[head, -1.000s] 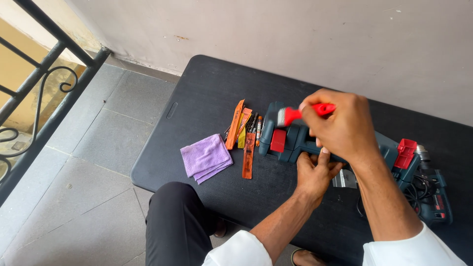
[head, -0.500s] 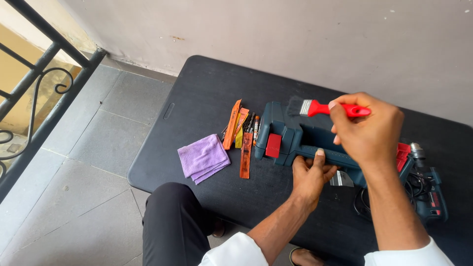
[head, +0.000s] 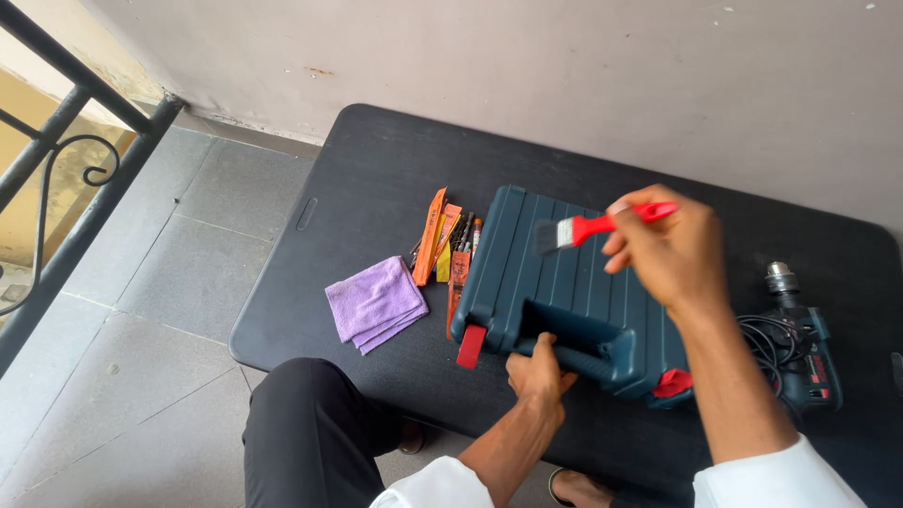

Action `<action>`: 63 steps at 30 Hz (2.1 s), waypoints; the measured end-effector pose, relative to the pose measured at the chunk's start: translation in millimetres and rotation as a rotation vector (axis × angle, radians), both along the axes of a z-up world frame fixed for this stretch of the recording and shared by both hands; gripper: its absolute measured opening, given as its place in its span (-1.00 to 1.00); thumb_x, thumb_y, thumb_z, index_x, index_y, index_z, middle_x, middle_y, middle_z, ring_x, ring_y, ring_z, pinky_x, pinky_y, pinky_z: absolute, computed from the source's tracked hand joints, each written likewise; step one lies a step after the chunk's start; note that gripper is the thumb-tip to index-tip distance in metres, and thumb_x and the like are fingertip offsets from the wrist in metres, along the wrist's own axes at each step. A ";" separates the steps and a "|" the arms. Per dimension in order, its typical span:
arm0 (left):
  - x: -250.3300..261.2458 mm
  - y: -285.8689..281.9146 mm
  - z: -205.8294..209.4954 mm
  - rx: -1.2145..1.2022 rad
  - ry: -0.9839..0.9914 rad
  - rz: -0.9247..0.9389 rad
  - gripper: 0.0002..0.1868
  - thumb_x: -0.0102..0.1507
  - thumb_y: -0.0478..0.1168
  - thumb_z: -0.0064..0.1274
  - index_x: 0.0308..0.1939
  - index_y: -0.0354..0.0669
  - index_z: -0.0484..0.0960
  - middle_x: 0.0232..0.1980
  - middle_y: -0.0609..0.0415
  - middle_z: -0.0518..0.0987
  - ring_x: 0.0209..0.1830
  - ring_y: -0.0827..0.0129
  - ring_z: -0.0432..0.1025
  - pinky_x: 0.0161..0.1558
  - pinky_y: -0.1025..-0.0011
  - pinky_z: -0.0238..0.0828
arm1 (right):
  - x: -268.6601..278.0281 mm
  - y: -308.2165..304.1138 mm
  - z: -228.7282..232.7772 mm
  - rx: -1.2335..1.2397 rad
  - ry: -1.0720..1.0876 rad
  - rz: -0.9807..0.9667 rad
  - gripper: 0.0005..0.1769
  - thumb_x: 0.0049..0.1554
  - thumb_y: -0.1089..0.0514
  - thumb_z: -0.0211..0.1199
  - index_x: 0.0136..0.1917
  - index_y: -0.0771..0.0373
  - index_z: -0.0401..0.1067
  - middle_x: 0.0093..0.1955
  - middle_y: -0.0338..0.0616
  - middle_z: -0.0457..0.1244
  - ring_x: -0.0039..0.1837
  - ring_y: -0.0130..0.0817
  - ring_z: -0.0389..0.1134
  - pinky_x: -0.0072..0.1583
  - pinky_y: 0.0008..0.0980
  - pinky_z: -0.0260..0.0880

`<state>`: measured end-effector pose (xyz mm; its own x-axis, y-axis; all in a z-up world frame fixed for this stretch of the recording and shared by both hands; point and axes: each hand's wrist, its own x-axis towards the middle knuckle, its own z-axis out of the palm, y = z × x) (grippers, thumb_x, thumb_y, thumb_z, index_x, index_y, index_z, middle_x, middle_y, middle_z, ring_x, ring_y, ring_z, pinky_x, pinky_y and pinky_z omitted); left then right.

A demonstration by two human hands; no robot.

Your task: Cleaning a drill bit case using a cloth and a brush.

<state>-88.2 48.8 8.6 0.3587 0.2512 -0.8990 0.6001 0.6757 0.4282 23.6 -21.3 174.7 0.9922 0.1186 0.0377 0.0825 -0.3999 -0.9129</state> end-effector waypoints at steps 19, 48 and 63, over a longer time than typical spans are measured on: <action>-13.6 -1.0 -46.2 -0.012 0.051 -0.070 -0.22 0.28 -0.03 0.11 0.50 -0.16 0.16 0.32 -0.21 0.45 0.15 -0.03 0.54 0.00 0.18 0.71 | 58.4 19.0 -107.3 -0.439 -0.437 0.124 -0.84 0.23 0.21 0.26 0.01 0.33 0.57 -0.45 -0.09 0.33 -0.46 -0.40 0.33 -0.35 -0.42 0.25; -13.4 -10.2 -42.9 -0.054 -0.024 -0.006 -0.17 0.32 0.07 -0.03 0.54 -0.12 -0.06 0.30 -0.30 0.39 -0.02 -0.07 0.58 -0.06 0.15 0.72 | 57.2 -55.1 -95.2 -0.578 -0.334 0.110 -0.78 0.24 0.15 0.22 -0.04 0.32 0.60 -0.48 -0.17 0.28 -0.49 -0.48 0.26 -0.39 -0.40 0.20; -16.6 -14.3 -64.6 -0.043 -0.076 -0.051 -0.18 0.34 0.11 -0.09 0.53 -0.07 -0.12 0.28 -0.30 0.41 0.02 -0.06 0.58 -0.02 0.16 0.72 | 51.6 -81.2 -88.4 -0.609 -0.310 0.103 -0.78 0.22 0.13 0.23 0.05 0.23 0.61 -0.34 -0.08 0.38 -0.39 -0.47 0.32 -0.29 -0.39 0.31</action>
